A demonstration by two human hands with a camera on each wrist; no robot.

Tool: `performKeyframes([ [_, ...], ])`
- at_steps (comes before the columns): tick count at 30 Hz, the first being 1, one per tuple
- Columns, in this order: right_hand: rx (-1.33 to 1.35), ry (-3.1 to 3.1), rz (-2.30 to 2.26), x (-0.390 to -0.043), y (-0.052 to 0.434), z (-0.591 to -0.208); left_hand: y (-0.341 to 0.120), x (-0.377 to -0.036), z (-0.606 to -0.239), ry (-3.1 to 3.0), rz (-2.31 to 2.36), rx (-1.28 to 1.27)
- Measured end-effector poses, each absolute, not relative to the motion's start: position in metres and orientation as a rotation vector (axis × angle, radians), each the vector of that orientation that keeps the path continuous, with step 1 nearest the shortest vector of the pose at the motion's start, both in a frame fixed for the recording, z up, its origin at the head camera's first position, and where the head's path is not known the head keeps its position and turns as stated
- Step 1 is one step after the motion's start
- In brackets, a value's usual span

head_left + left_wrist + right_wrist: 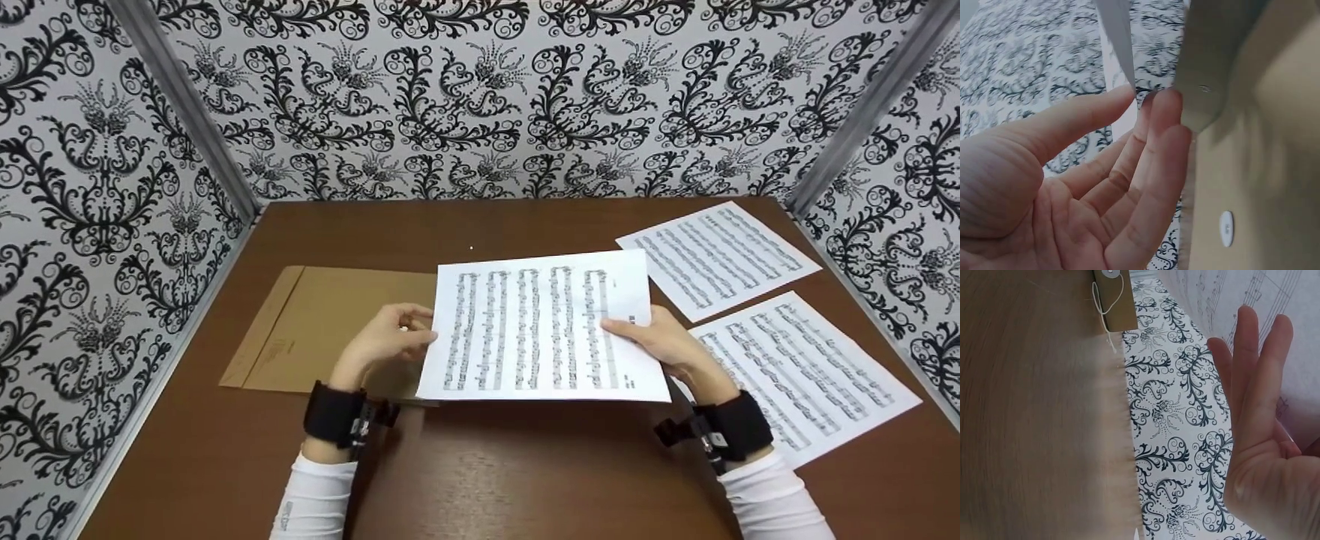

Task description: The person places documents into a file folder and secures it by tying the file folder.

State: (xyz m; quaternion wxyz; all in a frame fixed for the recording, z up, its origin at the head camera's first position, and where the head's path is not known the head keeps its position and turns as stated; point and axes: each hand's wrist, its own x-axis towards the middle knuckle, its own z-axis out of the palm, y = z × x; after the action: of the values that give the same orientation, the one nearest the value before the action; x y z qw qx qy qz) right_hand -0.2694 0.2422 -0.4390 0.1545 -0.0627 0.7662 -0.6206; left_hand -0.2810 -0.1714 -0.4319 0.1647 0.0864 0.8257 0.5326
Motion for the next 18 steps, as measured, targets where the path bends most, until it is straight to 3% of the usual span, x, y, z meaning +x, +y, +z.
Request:
performKeyframes([
  [18,-0.149,2.263,-1.68,-0.273,0.24,-0.438,-0.154,-0.297,-0.449,2.81,0.911,0.198],
])
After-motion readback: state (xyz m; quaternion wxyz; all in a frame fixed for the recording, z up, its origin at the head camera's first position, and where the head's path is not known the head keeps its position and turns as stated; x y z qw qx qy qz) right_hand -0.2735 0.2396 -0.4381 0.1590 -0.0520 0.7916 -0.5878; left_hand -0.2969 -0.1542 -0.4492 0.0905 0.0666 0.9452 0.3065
